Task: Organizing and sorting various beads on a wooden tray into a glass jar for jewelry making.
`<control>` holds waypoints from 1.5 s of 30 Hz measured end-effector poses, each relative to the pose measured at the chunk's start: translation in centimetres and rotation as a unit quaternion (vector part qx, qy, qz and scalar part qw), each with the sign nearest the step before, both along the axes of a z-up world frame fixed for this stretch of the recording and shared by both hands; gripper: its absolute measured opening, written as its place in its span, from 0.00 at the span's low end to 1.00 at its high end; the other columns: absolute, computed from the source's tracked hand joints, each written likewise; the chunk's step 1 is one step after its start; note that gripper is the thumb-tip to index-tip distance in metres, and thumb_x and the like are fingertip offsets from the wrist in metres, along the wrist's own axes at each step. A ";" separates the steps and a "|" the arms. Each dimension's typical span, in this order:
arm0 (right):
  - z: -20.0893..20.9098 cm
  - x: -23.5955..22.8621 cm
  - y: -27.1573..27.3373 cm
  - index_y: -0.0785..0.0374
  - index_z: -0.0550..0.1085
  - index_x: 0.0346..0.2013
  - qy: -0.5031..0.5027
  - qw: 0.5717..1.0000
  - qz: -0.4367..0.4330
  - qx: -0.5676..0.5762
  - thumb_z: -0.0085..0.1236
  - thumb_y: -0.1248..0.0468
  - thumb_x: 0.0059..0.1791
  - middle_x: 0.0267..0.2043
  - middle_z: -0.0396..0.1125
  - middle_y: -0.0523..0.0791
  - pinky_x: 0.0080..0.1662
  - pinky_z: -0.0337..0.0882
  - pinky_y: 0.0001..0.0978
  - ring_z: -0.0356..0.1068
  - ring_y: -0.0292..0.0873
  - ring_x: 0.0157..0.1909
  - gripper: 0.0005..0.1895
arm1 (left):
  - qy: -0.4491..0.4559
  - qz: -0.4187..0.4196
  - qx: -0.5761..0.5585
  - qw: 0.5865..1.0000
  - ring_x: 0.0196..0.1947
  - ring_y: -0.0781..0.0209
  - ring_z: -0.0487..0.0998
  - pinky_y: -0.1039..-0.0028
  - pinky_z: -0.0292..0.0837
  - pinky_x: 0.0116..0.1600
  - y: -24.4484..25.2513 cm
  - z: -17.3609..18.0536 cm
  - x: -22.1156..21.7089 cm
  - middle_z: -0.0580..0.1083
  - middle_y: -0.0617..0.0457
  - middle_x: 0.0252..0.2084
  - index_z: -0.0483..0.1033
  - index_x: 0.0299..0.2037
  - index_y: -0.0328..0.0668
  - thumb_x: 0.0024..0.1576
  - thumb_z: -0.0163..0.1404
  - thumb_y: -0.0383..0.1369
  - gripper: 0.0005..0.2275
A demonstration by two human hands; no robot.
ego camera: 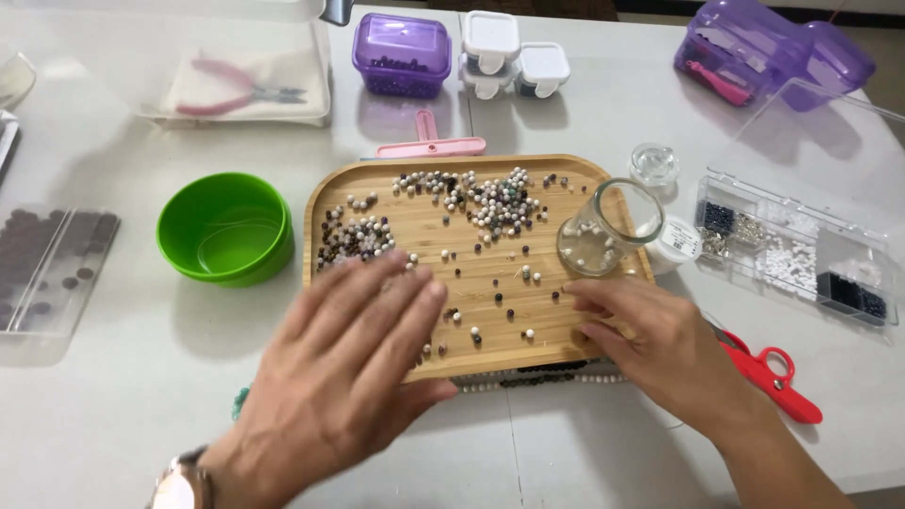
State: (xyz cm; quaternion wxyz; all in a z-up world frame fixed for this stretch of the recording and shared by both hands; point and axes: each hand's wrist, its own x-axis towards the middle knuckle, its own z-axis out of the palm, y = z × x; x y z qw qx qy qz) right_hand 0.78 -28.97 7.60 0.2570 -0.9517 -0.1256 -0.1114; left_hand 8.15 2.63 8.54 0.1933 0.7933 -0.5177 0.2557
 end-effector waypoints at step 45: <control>3.9 3.5 -0.5 0.67 0.76 0.41 -0.105 0.971 0.183 -0.116 0.58 0.65 0.51 0.47 0.72 0.50 0.55 0.74 0.37 0.75 0.48 0.48 0.07 | -0.090 -0.202 -0.010 0.975 0.22 0.66 0.59 0.77 0.59 0.28 -3.6 -4.4 -3.3 0.60 0.59 0.26 0.72 0.46 0.41 0.64 0.49 0.22 0.05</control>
